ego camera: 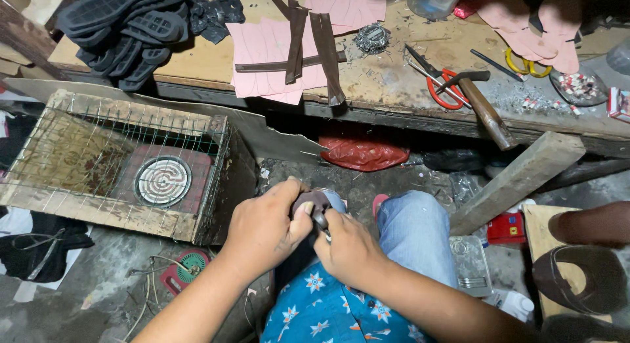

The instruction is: The person uses pliers and a curved metal tool to trim and shape the edges of a slipper sole. They repeatedly adjust the slipper, cut small sections, and smooth the edges while seated on the floor.

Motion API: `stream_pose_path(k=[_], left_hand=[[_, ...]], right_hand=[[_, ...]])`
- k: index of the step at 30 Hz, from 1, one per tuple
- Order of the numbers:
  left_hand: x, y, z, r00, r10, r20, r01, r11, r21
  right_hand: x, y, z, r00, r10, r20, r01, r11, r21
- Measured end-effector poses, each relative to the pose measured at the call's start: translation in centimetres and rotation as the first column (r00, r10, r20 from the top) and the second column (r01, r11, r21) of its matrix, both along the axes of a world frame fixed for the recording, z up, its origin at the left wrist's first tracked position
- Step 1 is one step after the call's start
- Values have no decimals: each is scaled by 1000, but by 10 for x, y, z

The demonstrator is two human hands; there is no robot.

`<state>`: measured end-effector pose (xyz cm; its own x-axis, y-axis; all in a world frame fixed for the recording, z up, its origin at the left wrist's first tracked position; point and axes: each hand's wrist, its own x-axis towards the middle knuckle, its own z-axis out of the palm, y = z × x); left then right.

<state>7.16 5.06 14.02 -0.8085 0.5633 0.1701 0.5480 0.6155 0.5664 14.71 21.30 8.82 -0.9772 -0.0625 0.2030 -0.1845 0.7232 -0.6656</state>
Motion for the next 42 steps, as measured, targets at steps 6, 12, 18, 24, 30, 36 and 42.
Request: stream_pose_path(k=[6,12,18,24,30,36,42], left_hand=[[2,-8,7,998,-49,33,46,995,93],[-1,-13,16,983,30,184,-49,994,96],[-10,-14,19,969,99,225,-105,994,13],[-11,-12,17,980,60,192,-49,997,-59],[-10,-12,12,992,-29,122,35,998,-47],[-14,-8,12,991,0,130,21,987,-157],[-6,-7,10,994,-95,47,99,991,-87]], right_hand=[[9,0,7,923,100,372,-160,978,134],[-13,0,31,771,359,525,-305,933,-190],[-8,5,8,481,738,473,210,427,-879],[-17,26,-9,492,781,385,343,233,-910],[0,44,-17,527,795,300,416,67,-907],[6,26,-18,712,453,537,53,727,-685],[2,27,-7,695,427,578,-72,842,-534]])
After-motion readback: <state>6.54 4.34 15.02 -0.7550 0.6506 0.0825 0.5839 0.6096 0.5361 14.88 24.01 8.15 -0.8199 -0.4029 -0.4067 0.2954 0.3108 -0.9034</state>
